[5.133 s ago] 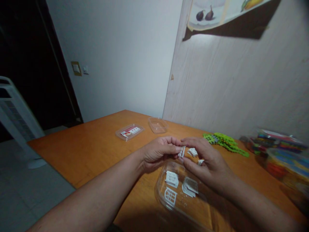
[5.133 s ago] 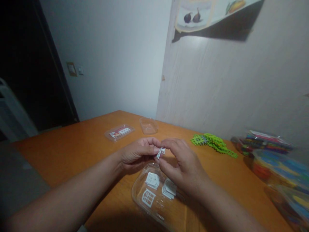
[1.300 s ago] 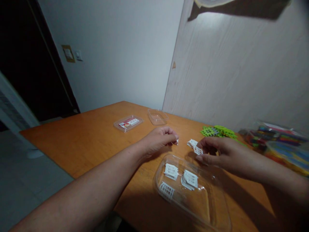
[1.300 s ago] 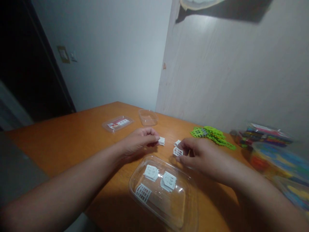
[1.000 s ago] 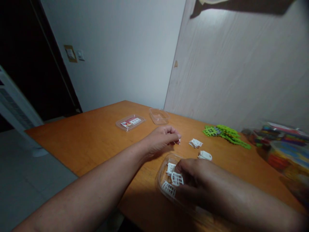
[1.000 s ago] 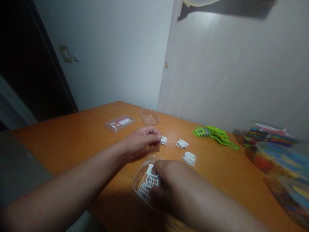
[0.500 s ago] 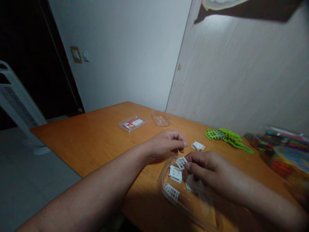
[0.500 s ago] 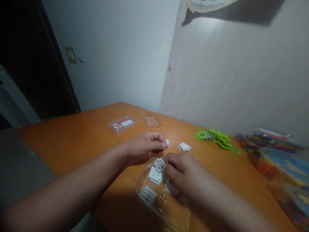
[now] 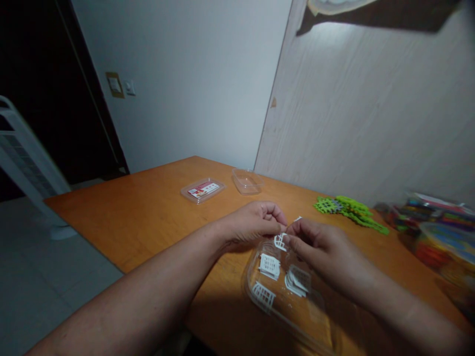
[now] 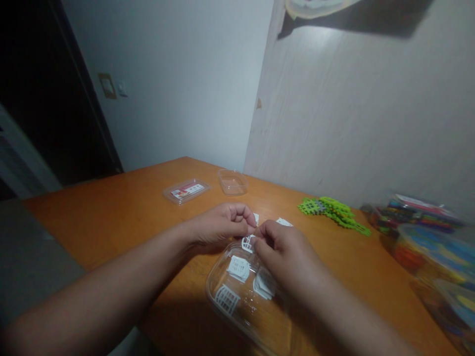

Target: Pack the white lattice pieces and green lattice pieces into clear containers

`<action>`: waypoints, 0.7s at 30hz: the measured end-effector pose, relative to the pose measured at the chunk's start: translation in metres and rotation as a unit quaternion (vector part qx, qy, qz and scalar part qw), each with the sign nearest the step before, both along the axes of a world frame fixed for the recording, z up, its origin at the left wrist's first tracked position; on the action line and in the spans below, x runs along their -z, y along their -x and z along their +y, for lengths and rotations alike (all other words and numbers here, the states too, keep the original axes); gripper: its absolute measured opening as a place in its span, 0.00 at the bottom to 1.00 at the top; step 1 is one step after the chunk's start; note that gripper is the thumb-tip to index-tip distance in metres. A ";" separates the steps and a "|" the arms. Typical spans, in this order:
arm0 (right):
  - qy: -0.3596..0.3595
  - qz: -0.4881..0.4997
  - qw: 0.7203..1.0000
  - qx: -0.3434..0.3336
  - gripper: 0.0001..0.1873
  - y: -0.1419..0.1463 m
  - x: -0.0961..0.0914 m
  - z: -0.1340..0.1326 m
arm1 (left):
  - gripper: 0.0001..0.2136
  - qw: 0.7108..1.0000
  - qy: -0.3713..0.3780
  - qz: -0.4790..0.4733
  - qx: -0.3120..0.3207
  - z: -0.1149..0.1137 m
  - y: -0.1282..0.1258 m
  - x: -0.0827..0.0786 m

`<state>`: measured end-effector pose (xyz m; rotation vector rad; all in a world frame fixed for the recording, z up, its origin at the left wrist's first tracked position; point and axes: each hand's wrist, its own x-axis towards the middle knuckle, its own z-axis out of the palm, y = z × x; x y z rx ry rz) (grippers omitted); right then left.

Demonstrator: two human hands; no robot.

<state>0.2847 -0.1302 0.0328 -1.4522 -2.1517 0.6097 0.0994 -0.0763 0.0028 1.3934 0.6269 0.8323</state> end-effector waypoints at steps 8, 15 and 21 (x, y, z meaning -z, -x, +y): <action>-0.107 -0.163 0.981 0.017 0.11 0.002 -0.003 -0.014 | 0.12 1.000 0.012 0.008 -0.017 0.003 0.000 0.004; 0.054 -0.180 0.981 -0.046 0.06 0.011 -0.010 -0.025 | 0.08 0.996 -0.004 -0.009 -0.086 0.002 0.001 -0.006; 0.144 -0.143 0.975 -0.093 0.07 0.018 -0.003 -0.038 | 0.06 0.994 -0.017 -0.005 -0.109 0.005 0.001 -0.007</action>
